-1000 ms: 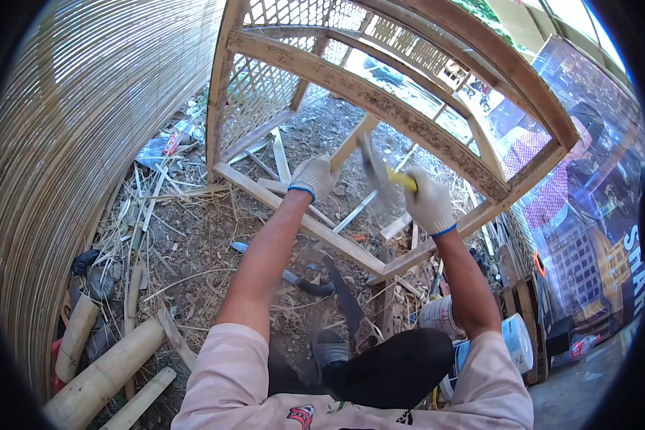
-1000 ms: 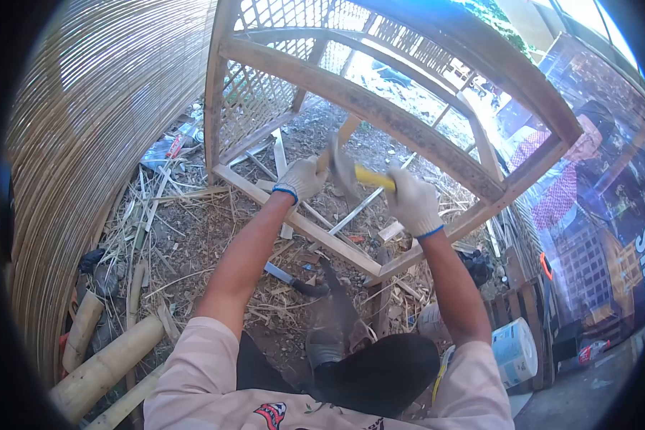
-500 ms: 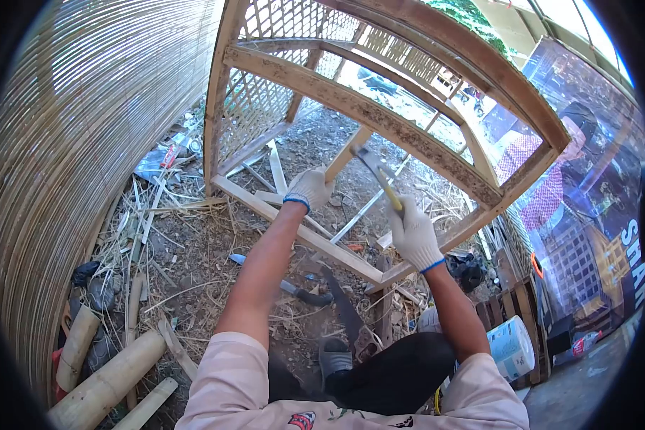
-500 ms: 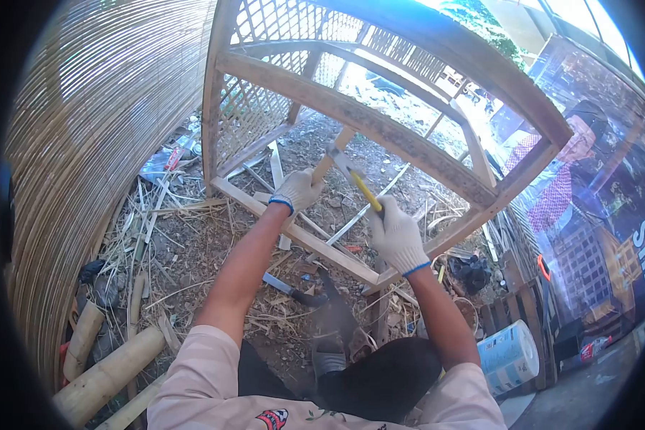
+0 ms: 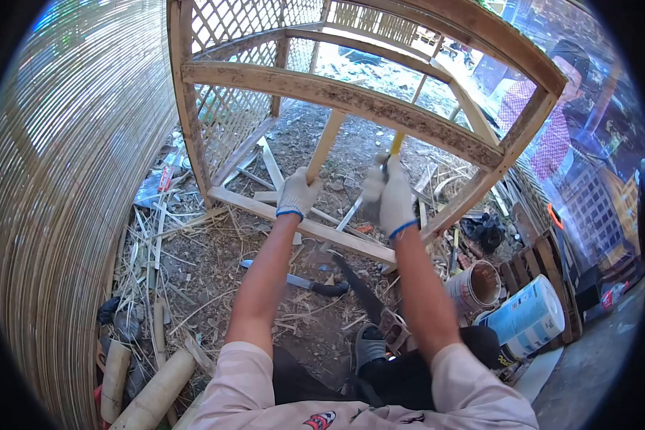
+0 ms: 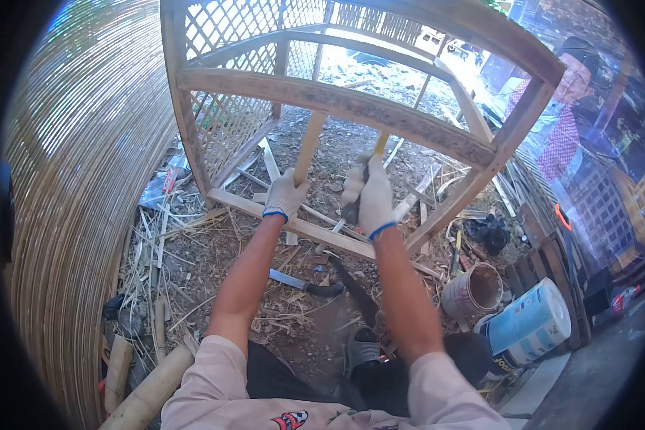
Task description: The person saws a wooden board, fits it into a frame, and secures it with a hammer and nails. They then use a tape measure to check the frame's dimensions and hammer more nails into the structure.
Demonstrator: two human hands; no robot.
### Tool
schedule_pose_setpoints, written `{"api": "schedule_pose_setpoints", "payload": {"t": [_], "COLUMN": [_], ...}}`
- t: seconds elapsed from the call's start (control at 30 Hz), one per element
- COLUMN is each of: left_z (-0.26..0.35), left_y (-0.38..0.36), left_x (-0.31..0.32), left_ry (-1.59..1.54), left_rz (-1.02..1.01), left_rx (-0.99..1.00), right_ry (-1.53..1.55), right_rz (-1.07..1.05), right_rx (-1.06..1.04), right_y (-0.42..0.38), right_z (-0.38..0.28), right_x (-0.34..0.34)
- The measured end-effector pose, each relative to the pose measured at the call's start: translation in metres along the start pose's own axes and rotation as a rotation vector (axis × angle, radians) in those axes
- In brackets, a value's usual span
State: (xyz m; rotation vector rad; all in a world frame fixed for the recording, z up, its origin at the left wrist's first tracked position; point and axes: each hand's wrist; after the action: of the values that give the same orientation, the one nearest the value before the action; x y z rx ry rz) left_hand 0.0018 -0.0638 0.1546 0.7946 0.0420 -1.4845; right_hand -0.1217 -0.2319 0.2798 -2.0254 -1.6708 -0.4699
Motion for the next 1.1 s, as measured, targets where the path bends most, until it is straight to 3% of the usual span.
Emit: {"api": "schedule_pose_setpoints", "payload": {"t": [0.1,0.23,0.3,0.37,0.47,0.6,0.7,0.73,0.83,0.87,0.97,1.0,1.03,1.1], "left_z": [0.01,0.002,0.0,0.002,0.005,0.006,0.013,0.014,0.014,0.012,0.009,0.01,0.01,0.004], "left_y": [-0.001,0.002,0.004,0.006,0.004,0.007,0.007,0.007,0.01,0.012,0.007,0.008,0.007,0.007], "left_x": [-0.012,-0.006,-0.008,-0.009,-0.016,-0.015,-0.022,-0.024,-0.025,-0.024,-0.024,-0.024,-0.023,-0.026], "left_ry": [0.075,0.056,0.111,0.086,0.195,0.189,0.185,0.193,0.201,0.203,0.201,0.199,0.193,0.201], "left_rz": [-0.048,-0.061,-0.091,-0.139,-0.197,-0.17,-0.175,-0.185,-0.216,-0.218,-0.21,-0.204,-0.196,-0.201], "left_rx": [0.022,-0.012,-0.028,-0.042,-0.02,-0.017,-0.025,-0.036,-0.043,-0.038,-0.044,-0.039,-0.043,-0.032], "right_ry": [0.185,0.58,0.796,0.094,-0.013,0.553,0.23,0.04,-0.046,0.154,0.773,0.835,0.399,-0.033], "right_rz": [-0.067,0.197,0.219,0.224,0.054,0.207,0.27,-0.036,0.022,0.122,0.249,0.085,0.361,-0.078], "right_rx": [0.052,-0.308,-0.381,-0.024,0.037,-0.252,-0.064,0.122,0.023,0.028,-0.291,-0.285,-0.135,0.198], "right_y": [-0.036,-0.039,-0.023,-0.006,-0.025,-0.026,-0.013,-0.024,-0.03,-0.037,-0.027,-0.018,0.008,-0.021], "right_z": [0.046,0.074,0.086,0.116,0.078,0.077,0.092,0.083,0.055,0.047,0.051,0.068,0.101,0.078], "right_x": [0.004,0.031,0.054,0.066,0.047,0.044,0.062,0.058,0.034,0.038,0.05,0.051,0.053,0.05]}}
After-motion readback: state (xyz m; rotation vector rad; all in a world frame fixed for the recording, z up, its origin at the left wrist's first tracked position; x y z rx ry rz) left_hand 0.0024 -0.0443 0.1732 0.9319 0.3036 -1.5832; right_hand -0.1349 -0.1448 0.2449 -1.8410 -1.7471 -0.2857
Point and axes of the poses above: each hand's wrist, its own y-axis towards the middle knuckle, its own x-axis out of the palm, z = x × y, and after that the axes turned 7 degrees about x, right-handed
